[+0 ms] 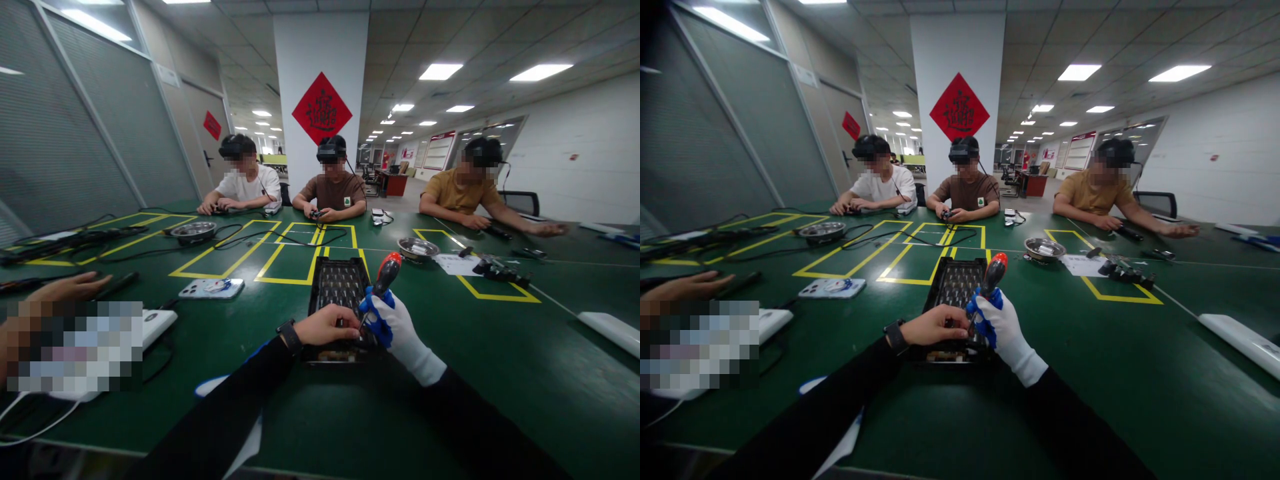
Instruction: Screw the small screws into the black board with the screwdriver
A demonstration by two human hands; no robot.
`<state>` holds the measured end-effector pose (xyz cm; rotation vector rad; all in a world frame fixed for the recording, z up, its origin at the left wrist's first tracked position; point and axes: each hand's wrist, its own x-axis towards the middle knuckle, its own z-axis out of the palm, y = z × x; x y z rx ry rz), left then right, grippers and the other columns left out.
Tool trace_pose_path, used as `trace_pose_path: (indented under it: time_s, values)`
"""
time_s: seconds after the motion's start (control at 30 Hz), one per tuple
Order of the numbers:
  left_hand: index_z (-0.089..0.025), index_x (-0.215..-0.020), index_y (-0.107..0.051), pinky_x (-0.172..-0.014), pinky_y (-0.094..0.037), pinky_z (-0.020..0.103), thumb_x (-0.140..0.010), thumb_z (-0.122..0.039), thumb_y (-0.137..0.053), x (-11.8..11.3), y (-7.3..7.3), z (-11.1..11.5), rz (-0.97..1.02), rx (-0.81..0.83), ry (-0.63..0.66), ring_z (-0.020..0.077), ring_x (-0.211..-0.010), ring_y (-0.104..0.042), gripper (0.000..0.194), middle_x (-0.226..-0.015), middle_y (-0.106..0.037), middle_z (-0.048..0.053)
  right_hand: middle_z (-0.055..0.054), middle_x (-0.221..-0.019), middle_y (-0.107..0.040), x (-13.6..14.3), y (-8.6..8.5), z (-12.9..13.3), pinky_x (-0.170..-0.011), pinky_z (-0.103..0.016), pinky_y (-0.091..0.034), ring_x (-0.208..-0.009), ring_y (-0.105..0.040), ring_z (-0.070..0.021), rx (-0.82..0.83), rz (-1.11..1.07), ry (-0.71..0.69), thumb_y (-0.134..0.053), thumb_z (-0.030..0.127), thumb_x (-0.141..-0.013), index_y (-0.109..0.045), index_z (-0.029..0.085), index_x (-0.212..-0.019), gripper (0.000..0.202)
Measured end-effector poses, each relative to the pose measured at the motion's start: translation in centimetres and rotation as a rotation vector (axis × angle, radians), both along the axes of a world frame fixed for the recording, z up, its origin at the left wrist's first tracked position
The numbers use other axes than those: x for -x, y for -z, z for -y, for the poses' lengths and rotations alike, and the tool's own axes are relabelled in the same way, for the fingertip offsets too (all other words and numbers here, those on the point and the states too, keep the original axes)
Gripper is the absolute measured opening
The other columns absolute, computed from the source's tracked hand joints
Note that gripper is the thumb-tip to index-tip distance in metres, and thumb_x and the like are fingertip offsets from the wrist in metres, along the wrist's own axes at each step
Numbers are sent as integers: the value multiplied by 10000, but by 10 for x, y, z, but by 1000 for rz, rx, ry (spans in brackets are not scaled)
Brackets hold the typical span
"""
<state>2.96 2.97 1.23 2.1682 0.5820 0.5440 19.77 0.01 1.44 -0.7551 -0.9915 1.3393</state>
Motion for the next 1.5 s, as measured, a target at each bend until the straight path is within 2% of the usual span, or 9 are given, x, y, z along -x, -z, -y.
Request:
trace_pose_path:
  time_s: [0.1, 0.23, 0.3, 0.43, 0.6, 0.8, 1.0, 1.23, 1.5]
  values:
    - [-95, -843, -607, -726, -414, 211, -766, -334, -538, 0, 0, 0, 0, -13, 8, 104, -741, -528, 260, -804, -602, 35, -9, -696, -589, -2, -12, 6, -415, -200, -363, -498, -474, -83, 16, 45, -63, -595, 416, -685, -538, 195, -921, 328]
    - [-99, -829, -610, -721, -412, 208, -763, -335, -541, 1, 0, -1, 3, -34, 0, 103, -738, -529, 255, -800, -599, 29, -40, -743, -604, -3, -23, 12, -405, -208, -365, -530, -498, -102, 4, 94, -72, -603, 425, -670, -574, 192, -863, 304]
    - [-102, -829, -610, -723, -412, 208, -762, -339, -541, 1, 1, -1, -6, -38, -5, 105, -742, -530, 256, -801, -600, 27, -50, -768, -605, -3, -21, 12, -417, -209, -373, -554, -508, -106, -10, 93, -77, -604, 404, -679, -571, 185, -888, 305]
    - [-103, -830, -610, -741, -411, 214, -766, -323, -541, 0, 0, -1, -10, -51, 13, 108, -762, -530, 239, -816, -601, 32, -24, -730, -589, -1, -8, 6, -450, -197, -383, -551, -498, -87, -19, 10, -96, -595, 351, -711, -524, 176, -964, 316]
    - [-105, -831, -609, -751, -411, 216, -776, -307, -532, -1, -1, -1, -2, -67, 27, 108, -772, -530, 224, -823, -594, 38, 37, -629, -540, -1, 1, -1, -425, -163, -333, -472, -433, -47, 15, -10, -62, -619, 316, -700, -489, 186, -895, 269]
    - [-105, -823, -608, -746, -411, 218, -770, -316, -539, -1, 1, -2, 8, -75, 26, 108, -764, -526, 228, -813, -588, 38, 34, -630, -529, 0, 1, -1, -444, -180, -346, -493, -442, -64, 11, 12, -37, -627, 322, -686, -492, 179, -884, 278]
    - [-108, -825, -611, -752, -410, 219, -770, -336, -534, 0, -1, -1, 7, -68, 17, 111, -774, -528, 247, -823, -591, 39, 0, -681, -552, -4, -5, 4, -456, -205, -375, -551, -474, -95, -39, 39, -82, -565, 376, -729, -520, 191, -1032, 358]
    - [-105, -831, -605, -764, -409, 224, -780, -331, -521, 0, 0, -2, 11, -78, 25, 114, -788, -530, 247, -839, -591, 45, -24, -677, -556, -5, -18, 10, -423, -217, -370, -537, -473, -105, -20, 97, -64, -605, 401, -678, -577, 185, -866, 288]
    - [-102, -846, -613, -766, -402, 228, -786, -324, -516, 0, 1, -2, 45, -57, 46, 113, -788, -524, 250, -838, -582, 46, 31, -639, -500, -2, -10, 6, -449, -182, -370, -505, -437, -58, -38, 70, -45, -588, 356, -720, -478, 189, -821, 224]
